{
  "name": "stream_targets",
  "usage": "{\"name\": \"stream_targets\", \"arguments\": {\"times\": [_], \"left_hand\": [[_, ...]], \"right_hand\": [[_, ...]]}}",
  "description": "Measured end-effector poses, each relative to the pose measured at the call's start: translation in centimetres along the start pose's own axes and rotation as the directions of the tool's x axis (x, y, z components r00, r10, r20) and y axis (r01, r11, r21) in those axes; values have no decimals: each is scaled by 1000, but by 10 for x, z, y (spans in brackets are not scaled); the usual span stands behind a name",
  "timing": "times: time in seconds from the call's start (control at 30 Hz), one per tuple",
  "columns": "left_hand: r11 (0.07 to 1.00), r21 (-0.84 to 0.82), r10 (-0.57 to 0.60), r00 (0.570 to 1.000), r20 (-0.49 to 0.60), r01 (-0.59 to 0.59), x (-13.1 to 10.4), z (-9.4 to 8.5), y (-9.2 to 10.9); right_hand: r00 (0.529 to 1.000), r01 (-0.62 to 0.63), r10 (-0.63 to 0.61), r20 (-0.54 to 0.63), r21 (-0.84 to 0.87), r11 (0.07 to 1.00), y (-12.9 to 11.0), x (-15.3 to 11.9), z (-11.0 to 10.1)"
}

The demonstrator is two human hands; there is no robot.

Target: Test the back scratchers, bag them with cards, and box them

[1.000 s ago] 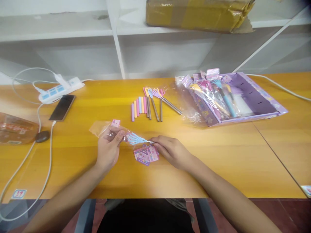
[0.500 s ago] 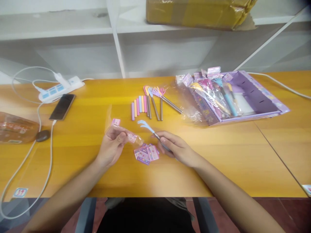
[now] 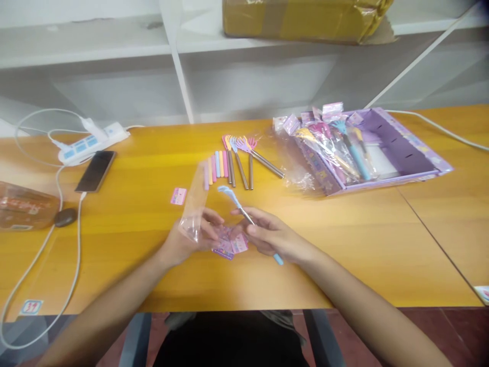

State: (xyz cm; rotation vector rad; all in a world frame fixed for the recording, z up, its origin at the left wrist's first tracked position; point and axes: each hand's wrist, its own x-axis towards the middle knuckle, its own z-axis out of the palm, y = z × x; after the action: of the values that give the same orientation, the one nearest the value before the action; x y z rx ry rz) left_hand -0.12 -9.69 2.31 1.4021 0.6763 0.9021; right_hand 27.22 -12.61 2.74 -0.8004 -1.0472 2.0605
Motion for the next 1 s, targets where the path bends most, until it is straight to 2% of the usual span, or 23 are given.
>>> {"name": "stream_targets", "arguments": {"times": [0.1, 0.17, 0.27, 0.33, 0.43, 0.53, 0.63, 0.8, 0.9, 1.0], "left_hand": [[992, 124, 15, 996, 94, -27, -2, 1, -4], [991, 120, 36, 991, 127, -51, -1, 1, -4], [986, -92, 146, 986, 83, -139, 3, -3, 1], [949, -251, 206, 978, 27, -193, 6, -8, 5], [898, -397, 187, 981, -45, -189, 7, -14, 12], [885, -442, 102, 987, -122, -146, 7, -13, 13], [892, -448, -20, 984, -176, -62, 6, -5, 9], [910, -378, -226, 968, -109, 170, 2, 13, -1], [961, -204, -223, 959, -174, 186, -4, 21, -4], [991, -52, -132, 950, -282, 122, -8, 22, -5]], "right_hand": [[995, -56, 54, -83, -25, 998, 3, 4, 4], [985, -47, 37, -168, -56, 997, 4, 5, 5], [945, 21, -70, -318, -155, 988, 3, 6, 3], [905, 59, -142, -402, -211, 976, 1, 6, 0], [860, 109, -224, -458, -264, 959, -3, 5, -6], [839, 144, -290, -460, -327, 934, -3, 4, -6], [848, 142, -308, -431, -374, 916, -2, 3, -2], [886, 159, -313, -341, -410, 898, -1, 4, 4], [902, 187, -341, -266, -471, 862, 0, 3, 5], [908, 237, -374, -189, -503, 831, 0, 0, 4]]}}
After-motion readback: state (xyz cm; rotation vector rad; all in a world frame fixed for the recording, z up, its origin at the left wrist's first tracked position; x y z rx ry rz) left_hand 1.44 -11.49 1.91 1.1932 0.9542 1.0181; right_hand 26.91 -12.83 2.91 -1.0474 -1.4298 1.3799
